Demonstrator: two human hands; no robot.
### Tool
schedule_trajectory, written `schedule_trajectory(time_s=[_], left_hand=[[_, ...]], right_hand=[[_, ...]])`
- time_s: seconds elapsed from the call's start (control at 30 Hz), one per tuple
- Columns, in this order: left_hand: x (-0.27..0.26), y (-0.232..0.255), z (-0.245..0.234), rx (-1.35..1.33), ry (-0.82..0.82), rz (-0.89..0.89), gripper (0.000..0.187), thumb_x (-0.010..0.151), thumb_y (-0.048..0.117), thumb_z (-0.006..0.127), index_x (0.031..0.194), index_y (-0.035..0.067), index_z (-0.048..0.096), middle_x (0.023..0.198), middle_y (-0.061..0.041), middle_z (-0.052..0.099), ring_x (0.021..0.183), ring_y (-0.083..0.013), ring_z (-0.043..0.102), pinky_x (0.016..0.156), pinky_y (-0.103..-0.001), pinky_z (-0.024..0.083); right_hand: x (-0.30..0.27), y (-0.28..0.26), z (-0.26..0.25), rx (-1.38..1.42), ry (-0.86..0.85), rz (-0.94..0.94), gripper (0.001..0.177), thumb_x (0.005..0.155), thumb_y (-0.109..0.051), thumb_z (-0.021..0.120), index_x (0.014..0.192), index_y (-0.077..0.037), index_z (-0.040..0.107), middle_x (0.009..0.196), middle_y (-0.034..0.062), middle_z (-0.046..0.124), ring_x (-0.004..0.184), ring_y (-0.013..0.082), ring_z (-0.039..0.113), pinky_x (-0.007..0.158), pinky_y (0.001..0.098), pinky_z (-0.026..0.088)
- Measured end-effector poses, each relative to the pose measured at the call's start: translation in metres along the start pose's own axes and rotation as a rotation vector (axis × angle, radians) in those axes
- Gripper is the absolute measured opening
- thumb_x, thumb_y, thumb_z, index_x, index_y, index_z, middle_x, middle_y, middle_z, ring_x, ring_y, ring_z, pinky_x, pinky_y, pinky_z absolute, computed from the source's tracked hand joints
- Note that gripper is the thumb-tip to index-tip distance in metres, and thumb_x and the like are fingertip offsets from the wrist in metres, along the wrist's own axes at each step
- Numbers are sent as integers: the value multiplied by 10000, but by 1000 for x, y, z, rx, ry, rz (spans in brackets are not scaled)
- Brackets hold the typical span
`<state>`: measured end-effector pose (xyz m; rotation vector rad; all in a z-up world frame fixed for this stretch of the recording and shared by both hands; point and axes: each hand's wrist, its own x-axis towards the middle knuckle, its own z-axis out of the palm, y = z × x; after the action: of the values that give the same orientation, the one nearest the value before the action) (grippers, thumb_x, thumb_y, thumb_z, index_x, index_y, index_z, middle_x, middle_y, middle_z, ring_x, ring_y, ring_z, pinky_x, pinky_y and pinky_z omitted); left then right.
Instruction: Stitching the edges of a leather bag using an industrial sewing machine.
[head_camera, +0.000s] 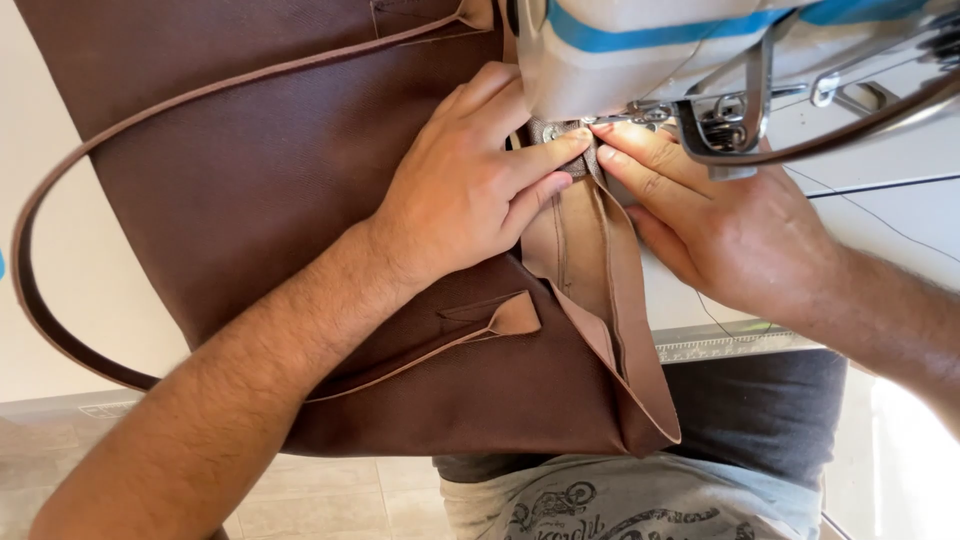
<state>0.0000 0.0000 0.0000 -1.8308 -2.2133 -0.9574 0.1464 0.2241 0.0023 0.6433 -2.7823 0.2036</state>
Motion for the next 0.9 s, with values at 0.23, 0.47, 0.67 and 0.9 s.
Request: schedule_trajectory(time_s=[0.23, 0.47, 0.67, 0.9], left_hand=[[1, 0, 1, -43, 29, 70, 169, 1045, 154, 699, 1143, 16, 710, 1106, -221, 570, 1020, -394, 502, 884, -510, 505], [-2, 0, 3, -34, 37, 70, 157, 1048, 141, 706, 1143, 16, 711, 1081, -207, 568, 994, -389, 484, 855, -500, 505], [-1, -2, 3, -19, 29, 63, 182, 1065, 193, 678, 1142, 37, 728, 1071, -207, 546, 1002, -406, 484, 878, -516, 490], [-3, 0, 4, -18, 18, 73, 160, 1050, 174, 718, 1149, 49, 736, 1106, -227, 548, 1033, -417, 478, 902, -519, 490]], right_hand=[[-5, 5, 0, 37, -57, -29, 493, 1049, -147, 640, 1513, 1, 561, 1555, 136, 603, 1383, 260, 639, 1025, 397, 577], [-3, -1, -1, 249, 27, -28, 357, 1052, -41, 616, 1371, 115, 650, 1488, 247, 612, 1331, 374, 655, 1230, 476, 384], [-2, 1, 0, 138, 7, -37, 395, 1062, -70, 624, 1433, 65, 616, 1531, 205, 596, 1378, 342, 637, 1143, 445, 517], [-12, -5, 2, 126, -61, 18, 463, 1084, -124, 609, 1518, 32, 566, 1584, 185, 564, 1406, 317, 611, 1183, 540, 340]])
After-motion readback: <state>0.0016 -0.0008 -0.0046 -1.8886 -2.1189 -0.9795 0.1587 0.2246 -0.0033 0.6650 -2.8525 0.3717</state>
